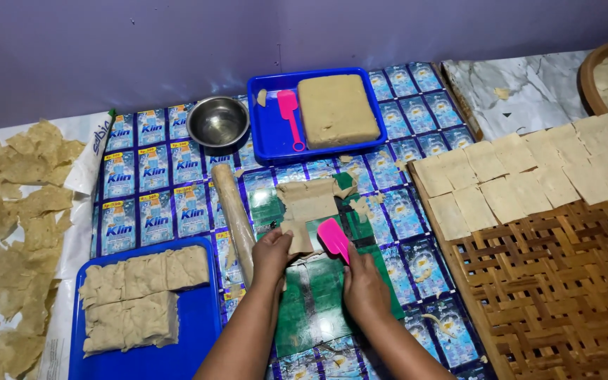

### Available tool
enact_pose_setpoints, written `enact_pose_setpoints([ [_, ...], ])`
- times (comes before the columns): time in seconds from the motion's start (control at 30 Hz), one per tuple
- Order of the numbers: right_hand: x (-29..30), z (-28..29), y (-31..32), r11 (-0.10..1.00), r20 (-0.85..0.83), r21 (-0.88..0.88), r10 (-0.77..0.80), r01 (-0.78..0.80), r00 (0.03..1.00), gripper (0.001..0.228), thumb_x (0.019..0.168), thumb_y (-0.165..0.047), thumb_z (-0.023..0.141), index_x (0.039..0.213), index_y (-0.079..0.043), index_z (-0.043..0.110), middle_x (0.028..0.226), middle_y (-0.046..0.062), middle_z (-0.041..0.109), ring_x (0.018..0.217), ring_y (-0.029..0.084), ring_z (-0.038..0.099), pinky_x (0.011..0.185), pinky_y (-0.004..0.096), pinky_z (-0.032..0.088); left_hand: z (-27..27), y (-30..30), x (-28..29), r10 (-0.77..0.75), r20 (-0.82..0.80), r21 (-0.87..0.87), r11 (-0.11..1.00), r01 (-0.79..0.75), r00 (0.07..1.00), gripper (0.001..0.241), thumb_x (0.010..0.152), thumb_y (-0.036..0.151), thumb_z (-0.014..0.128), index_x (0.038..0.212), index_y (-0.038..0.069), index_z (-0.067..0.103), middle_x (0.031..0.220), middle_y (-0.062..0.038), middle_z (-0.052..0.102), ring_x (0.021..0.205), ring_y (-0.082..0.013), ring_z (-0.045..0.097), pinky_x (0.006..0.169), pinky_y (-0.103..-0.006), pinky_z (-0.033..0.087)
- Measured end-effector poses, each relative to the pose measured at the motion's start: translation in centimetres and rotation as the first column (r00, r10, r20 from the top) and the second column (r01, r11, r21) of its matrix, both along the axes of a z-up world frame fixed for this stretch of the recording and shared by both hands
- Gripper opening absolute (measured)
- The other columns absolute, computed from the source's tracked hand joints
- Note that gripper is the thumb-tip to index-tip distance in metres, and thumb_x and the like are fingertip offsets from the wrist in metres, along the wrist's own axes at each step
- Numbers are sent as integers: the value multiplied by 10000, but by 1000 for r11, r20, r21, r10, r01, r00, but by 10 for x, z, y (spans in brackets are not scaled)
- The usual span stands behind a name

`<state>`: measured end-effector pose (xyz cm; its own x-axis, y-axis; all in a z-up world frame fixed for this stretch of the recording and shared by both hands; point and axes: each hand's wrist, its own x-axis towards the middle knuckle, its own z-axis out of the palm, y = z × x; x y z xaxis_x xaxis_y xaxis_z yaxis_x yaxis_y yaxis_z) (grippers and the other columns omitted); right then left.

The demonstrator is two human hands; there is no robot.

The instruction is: Rolling and cutting thin sheets of dough to prepare snacks on a work surface.

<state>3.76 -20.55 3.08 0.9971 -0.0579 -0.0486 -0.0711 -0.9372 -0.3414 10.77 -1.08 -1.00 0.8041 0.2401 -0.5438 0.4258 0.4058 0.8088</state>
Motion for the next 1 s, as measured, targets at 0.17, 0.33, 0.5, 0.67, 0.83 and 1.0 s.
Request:
enact_pose_setpoints([
  [0.17,4,-7,-5,996,216,-25,94,-91,972,339,899,-171,661,1226,-83,663,1130,144,613,1001,326,607,849,457,506,58,28,-10,-140,36,487,867,105,990,337,889,132,692,1190,-7,750,973,-119,808,818,-174,753,745,-269,580],
  [0.33,15,-2,17,802,130,596,-37,-49,991,144,919,-135,630,952,-87,762,959,32,705,727,193,642,651,300,512,125,35,-24,-272,-28,702,679,213,962,306,894,208,684,1162,97,782,889,-82,802,680,-187,710,660,-314,554],
  [0.5,26,-33,26,-567,-474,614,291,549,831,400,1074,-401,460,1099,-17,570,1125,215,659,1053,305,681,950,439,568,163,33,-41,-533,96,106,846,523,841,354,927,82,681,1259,-32,731,694,-104,696,343,-109,428,312,-256,304],
  [0.67,5,19,-2,-579,-444,638,261,507,857,721,1032,-595,408,1356,25,580,1142,218,717,934,278,722,796,380,594,134,27,-37,-547,86,38,837,546,833,349,931,86,680,1254,-32,733,754,-93,707,417,-85,437,357,-226,256],
  [0.83,-17,21,-56,-640,-371,618,274,456,887,614,1068,-512,427,1207,48,637,1093,213,723,960,303,721,888,417,582,84,-18,-30,-597,169,130,802,583,784,343,937,108,683,1228,-65,739,883,-87,738,703,-112,623,638,-209,490],
  [1.0,-25,11,-143,-628,-447,658,120,416,887,539,1033,-453,516,1222,34,649,1056,180,734,897,257,723,824,381,593,40,-105,-31,-623,150,77,781,619,767,441,934,183,680,1331,-9,684,1020,-132,771,926,-199,737,815,-294,575],
])
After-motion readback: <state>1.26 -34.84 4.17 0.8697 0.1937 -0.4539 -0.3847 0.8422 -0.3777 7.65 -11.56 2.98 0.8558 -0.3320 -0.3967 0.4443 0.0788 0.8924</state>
